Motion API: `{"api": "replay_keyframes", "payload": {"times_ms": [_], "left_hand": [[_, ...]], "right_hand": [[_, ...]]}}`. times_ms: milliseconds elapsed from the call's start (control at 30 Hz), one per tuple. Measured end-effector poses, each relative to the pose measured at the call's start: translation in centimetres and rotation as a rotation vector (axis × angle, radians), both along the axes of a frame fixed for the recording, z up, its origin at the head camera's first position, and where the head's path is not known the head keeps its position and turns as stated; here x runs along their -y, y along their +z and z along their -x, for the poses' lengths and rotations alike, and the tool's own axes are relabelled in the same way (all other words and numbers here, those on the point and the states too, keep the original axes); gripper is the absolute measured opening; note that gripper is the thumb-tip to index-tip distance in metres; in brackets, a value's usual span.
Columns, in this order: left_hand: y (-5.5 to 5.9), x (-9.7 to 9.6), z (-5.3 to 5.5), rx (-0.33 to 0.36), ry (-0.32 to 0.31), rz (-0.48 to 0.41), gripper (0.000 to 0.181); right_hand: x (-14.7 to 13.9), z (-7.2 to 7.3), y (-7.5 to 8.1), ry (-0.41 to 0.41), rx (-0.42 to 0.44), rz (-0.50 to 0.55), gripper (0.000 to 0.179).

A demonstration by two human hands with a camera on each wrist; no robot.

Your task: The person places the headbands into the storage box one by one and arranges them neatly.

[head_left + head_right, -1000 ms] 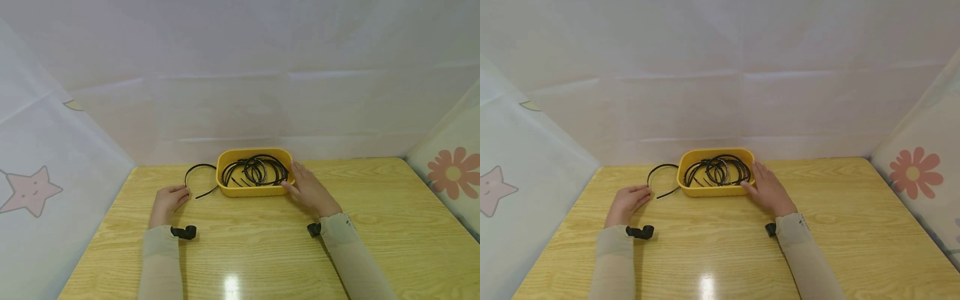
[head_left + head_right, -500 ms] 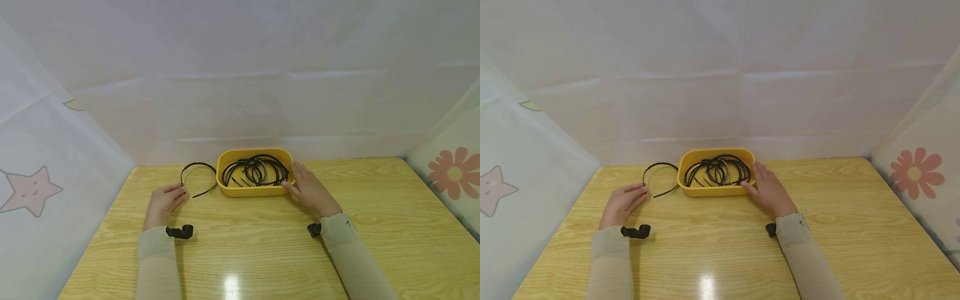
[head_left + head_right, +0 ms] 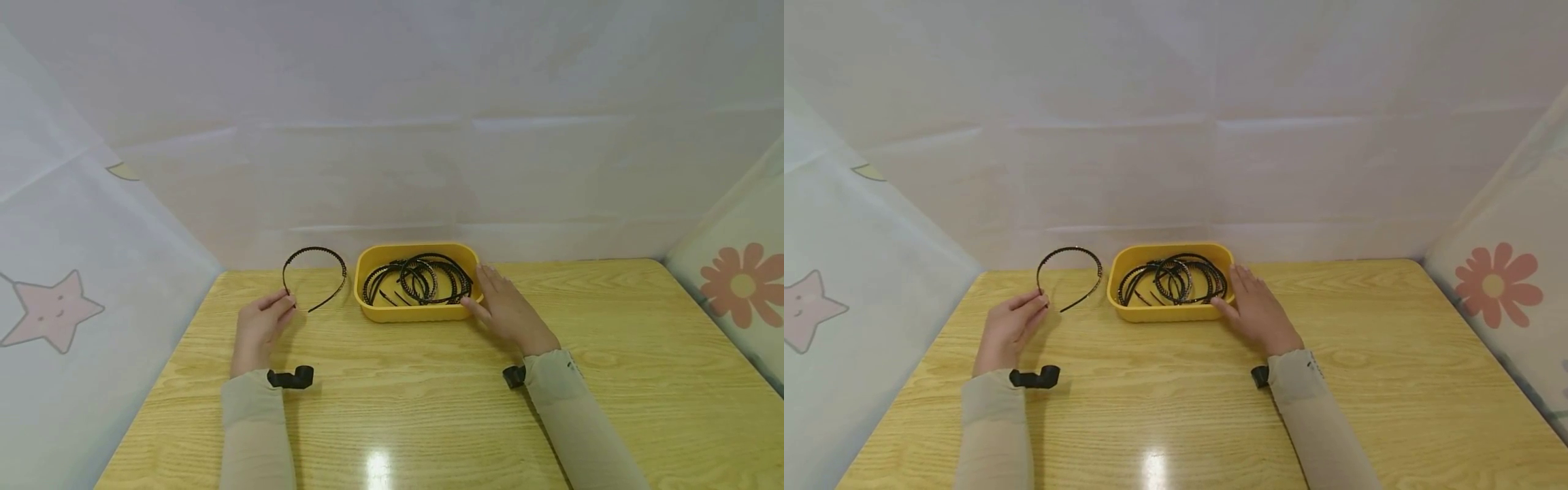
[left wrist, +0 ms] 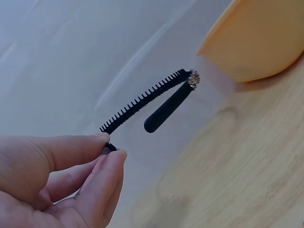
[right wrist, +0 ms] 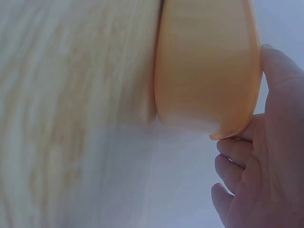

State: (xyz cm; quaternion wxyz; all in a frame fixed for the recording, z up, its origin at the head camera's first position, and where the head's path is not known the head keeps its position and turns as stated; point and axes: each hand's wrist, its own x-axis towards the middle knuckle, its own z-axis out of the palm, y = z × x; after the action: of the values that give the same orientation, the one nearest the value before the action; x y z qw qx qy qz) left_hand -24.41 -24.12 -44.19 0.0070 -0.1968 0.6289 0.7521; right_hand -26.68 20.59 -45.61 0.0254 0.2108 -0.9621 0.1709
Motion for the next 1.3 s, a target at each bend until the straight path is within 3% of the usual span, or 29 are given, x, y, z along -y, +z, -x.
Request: {"api": "replay_keyframes", "payload": {"times_ms": [167, 400, 633, 900, 1300], "left_hand": [[0.9, -0.3, -0.2, -0.048, 0.057, -0.057, 0.052], [1.4, -1.0, 0.1, -0.134, 0.071, -0.121, 0.053], [1.6, -2.2, 0.5, -0.198, 0.013, -0.176, 0.051], [1.8, -3.5, 0.6, -0.240, -0.065, -0.156, 0.054], [1.6, -6.6, 1.3, -0.261, -0.086, -0.109, 0.048]], "right_hand": [[0.0, -0.1, 0.0, -0.002, -0.002, -0.005, 0.085], [0.0, -0.1, 0.1, -0.005, -0.021, 0.001, 0.084], [-0.1, -0.1, 0.1, -0.004, -0.014, 0.003, 0.084], [0.0, -0.2, 0.2, -0.008, 0.002, -0.001, 0.085], [0.1, -0.3, 0.4, -0.003, -0.017, -0.001, 0.084]]}}
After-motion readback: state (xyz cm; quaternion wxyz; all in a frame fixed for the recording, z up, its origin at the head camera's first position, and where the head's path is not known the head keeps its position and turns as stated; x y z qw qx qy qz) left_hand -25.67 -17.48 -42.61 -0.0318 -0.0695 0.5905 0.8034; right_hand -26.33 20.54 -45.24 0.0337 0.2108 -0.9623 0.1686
